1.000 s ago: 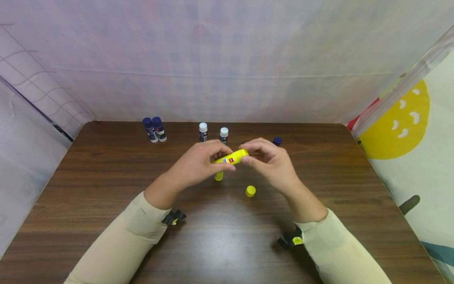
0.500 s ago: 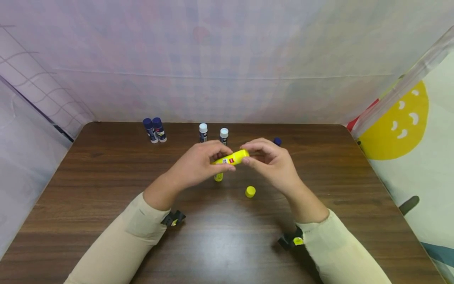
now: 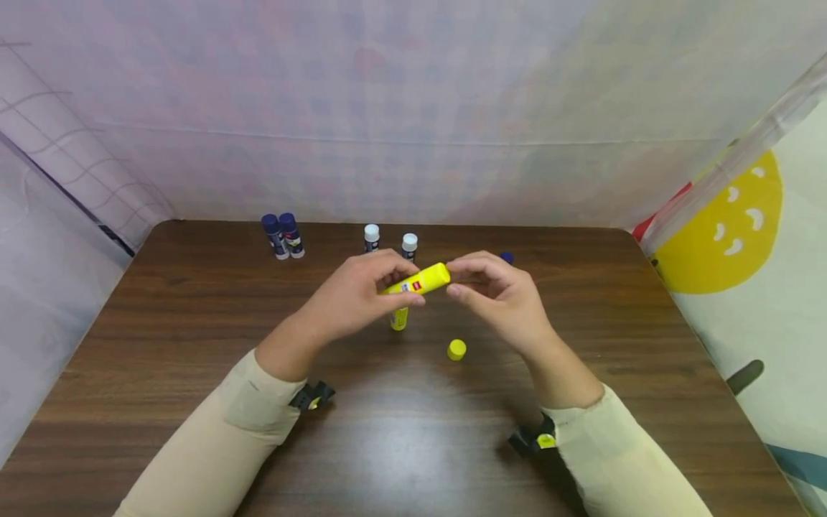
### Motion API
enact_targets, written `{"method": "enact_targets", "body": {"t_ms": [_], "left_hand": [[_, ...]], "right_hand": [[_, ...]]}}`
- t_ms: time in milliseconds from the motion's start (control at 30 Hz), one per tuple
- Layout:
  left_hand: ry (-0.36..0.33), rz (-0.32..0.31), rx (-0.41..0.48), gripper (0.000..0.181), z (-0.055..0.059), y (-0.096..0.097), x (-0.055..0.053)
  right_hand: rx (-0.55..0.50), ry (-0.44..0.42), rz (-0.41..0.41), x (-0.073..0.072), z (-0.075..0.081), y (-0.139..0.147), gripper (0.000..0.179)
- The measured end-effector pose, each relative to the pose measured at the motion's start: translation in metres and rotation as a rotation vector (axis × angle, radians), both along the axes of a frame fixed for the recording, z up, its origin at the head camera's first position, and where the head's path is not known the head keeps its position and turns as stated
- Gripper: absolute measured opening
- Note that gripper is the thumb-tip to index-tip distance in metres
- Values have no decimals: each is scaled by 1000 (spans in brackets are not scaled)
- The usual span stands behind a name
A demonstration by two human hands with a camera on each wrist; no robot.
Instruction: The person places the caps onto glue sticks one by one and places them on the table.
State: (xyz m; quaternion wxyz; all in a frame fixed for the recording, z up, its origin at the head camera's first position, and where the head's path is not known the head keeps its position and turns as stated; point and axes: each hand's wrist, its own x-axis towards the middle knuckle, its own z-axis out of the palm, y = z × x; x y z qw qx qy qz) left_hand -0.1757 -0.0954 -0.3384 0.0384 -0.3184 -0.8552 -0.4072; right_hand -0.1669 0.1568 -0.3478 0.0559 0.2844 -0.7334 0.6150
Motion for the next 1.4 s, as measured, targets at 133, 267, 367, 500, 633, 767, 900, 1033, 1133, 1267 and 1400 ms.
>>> {"method": "enact_targets", "body": {"t_ms": [133,267,367,500,633,767,900,1033,1133,1267,1400], "left_hand": [[16,2,18,31,0,-1,-2],[30,14,39,30,0,-1,-2],[34,33,53,31,0,-3,-2],[28,57,65,31,0,-4,-2],[10,90,81,33,0,-6,-2],[3,139,111,36,1,-8,-2],[6,177,148,37,1,-11,-4],[26,199,171,35,0,-12,-6],[50,207,186,34,-2,-14,-8],[67,221,213,35,-6,-17,-9],[70,249,250,35,-9,-20,-12]], "right_hand": [[3,-5,-10,0,0,5,26],[28,-7,-22,-1,-1,11,26],[56,-4,-32,-1,-1,16,27],[65,-10,-31,-2,-3,23,28],[65,-29,-25,-2,-6,28,27],[93,-42,-22,-2,-11,31,26],[133,-53,-5,-3,-16,32,25],[173,-76,-1,-5,-20,35,26],[199,-81,-3,-5,-22,37,26],[207,-81,29,-7,-24,38,29],[219,-94,78,-9,-24,40,36]]}}
